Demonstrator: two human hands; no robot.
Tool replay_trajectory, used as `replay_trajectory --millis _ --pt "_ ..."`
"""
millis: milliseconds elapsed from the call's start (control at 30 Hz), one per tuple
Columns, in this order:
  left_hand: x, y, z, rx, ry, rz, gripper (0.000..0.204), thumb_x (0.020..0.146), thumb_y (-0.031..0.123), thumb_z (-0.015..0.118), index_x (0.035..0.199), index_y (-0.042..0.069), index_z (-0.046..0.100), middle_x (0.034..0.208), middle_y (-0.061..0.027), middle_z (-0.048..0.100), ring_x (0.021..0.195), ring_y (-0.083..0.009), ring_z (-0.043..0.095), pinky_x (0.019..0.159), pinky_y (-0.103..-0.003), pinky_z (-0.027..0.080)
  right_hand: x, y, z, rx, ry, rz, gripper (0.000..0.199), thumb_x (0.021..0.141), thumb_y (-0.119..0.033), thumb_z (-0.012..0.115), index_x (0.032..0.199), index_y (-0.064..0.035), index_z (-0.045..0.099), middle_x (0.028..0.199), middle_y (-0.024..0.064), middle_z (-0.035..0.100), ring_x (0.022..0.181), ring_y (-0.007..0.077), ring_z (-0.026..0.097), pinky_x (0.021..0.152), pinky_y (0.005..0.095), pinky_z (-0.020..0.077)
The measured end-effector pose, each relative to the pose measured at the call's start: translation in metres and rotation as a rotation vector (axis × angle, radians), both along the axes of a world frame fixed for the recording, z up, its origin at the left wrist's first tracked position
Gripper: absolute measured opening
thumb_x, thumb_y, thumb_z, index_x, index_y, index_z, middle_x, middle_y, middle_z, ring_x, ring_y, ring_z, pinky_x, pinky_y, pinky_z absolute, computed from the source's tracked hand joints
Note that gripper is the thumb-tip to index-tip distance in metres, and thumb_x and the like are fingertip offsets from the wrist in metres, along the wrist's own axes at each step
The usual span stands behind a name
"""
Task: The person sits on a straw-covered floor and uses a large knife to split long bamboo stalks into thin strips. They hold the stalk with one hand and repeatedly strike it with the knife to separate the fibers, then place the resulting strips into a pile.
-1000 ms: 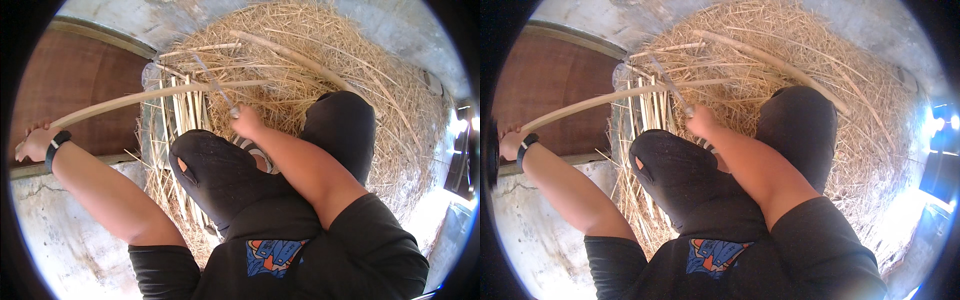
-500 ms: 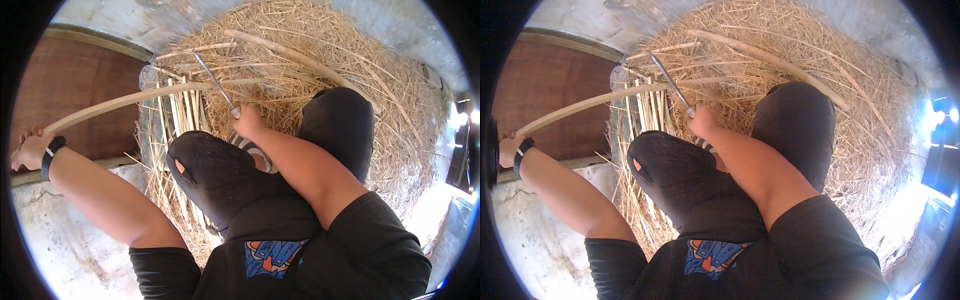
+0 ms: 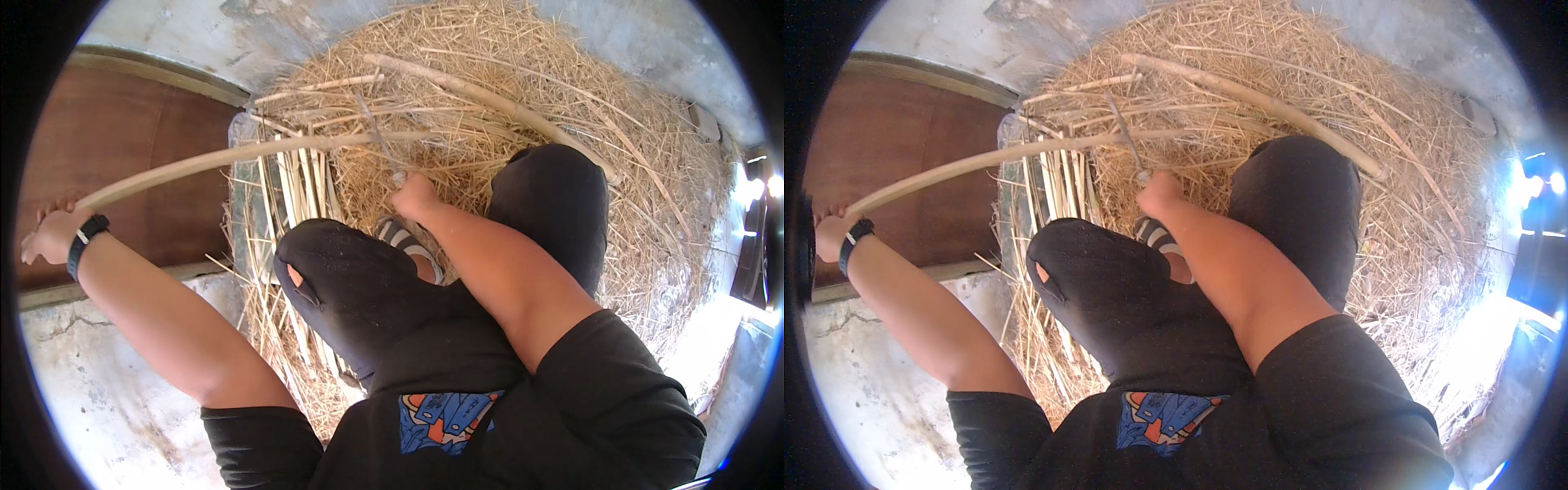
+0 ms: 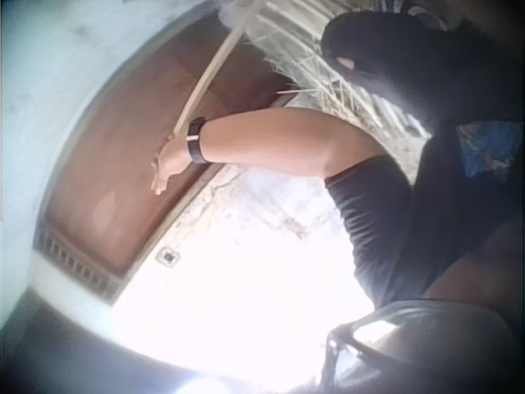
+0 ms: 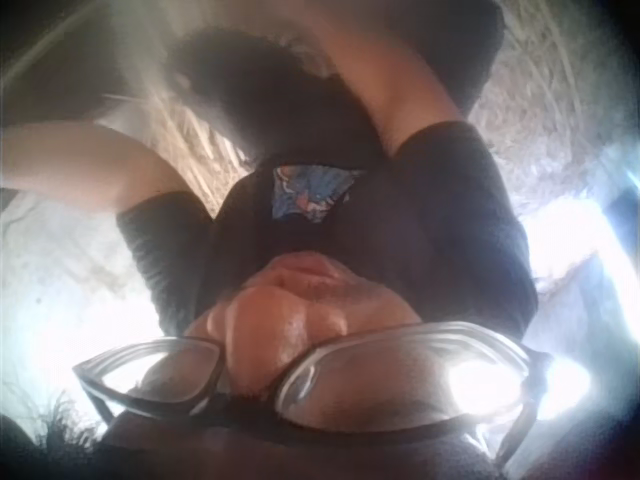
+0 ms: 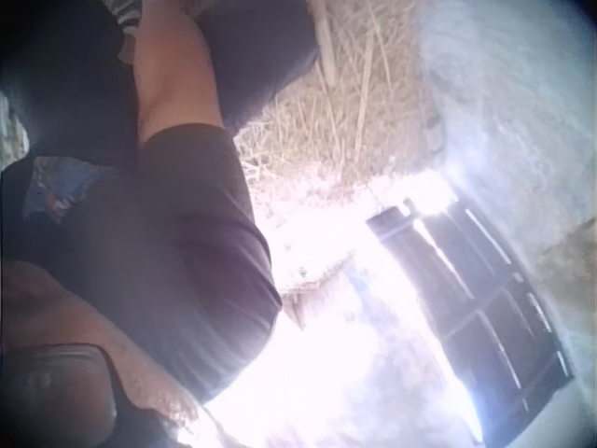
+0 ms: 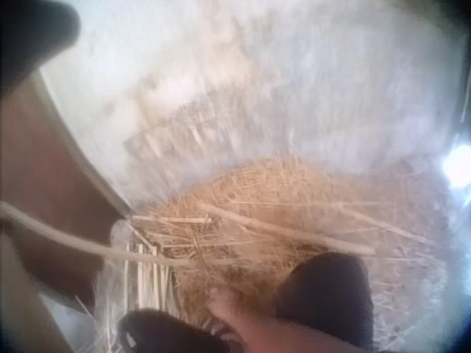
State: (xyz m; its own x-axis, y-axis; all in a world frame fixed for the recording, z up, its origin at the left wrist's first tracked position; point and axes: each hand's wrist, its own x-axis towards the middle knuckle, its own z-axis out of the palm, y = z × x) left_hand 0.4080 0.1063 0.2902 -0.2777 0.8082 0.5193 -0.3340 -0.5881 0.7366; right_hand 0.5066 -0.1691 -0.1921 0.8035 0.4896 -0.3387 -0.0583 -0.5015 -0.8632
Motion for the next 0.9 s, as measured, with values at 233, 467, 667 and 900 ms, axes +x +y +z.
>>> replay_trajectory --millis 233,467,667,900 --pt "-0.073 0.116 0.024 0.254 0.097 -0.180 0.070 0.100 0.062 0.016 0.070 0.007 0.047 0.067 -0.0057 0.046 0.054 -0.0186 0.036 0.044 -0.030 0.030 -0.031 0.007 0.086 0.238 0.115 0.106 0.031 0.080 -0.013 0.068 0.105 0.0007 0.057 0.088 0.0180 0.066 0.080 0.0314 0.066 0.075 0.0420 0.0527" --pt "-0.005 -0.047 -0.003 0.024 0.145 0.047 0.067 0.097 0.065 0.018 0.073 0.009 0.045 0.070 -0.0033 0.044 0.052 -0.0182 0.033 0.044 -0.030 0.028 -0.006 0.006 0.078 0.191 -0.010 0.193 0.029 0.081 -0.013 0.066 0.106 -0.0014 0.058 0.086 0.0178 0.066 0.079 0.0290 0.067 0.070 0.0415 0.0520" --pt "-0.019 -0.050 -0.004 0.142 0.045 -0.327 0.065 0.093 0.071 0.026 0.075 0.012 0.049 0.064 -0.0007 0.038 0.049 -0.0140 0.028 0.044 -0.027 0.027 0.008 0.003 0.104 0.209 0.300 0.141 0.026 0.081 -0.015 0.065 0.101 0.0002 0.059 0.072 0.0144 0.063 0.058 0.0244 0.063 0.055 0.0374 0.0495" --pt "-0.065 -0.001 -0.010 0.332 -0.140 -1.394 0.051 0.080 0.065 0.056 0.066 0.016 0.053 0.047 0.0090 0.037 0.037 -0.0056 0.032 0.038 -0.021 0.027 0.040 -0.020 0.164 0.194 -0.130 0.663 0.028 0.082 -0.014 0.064 0.104 0.0012 0.055 0.073 0.0123 0.061 0.058 0.0221 0.061 0.054 0.0362 0.0495"
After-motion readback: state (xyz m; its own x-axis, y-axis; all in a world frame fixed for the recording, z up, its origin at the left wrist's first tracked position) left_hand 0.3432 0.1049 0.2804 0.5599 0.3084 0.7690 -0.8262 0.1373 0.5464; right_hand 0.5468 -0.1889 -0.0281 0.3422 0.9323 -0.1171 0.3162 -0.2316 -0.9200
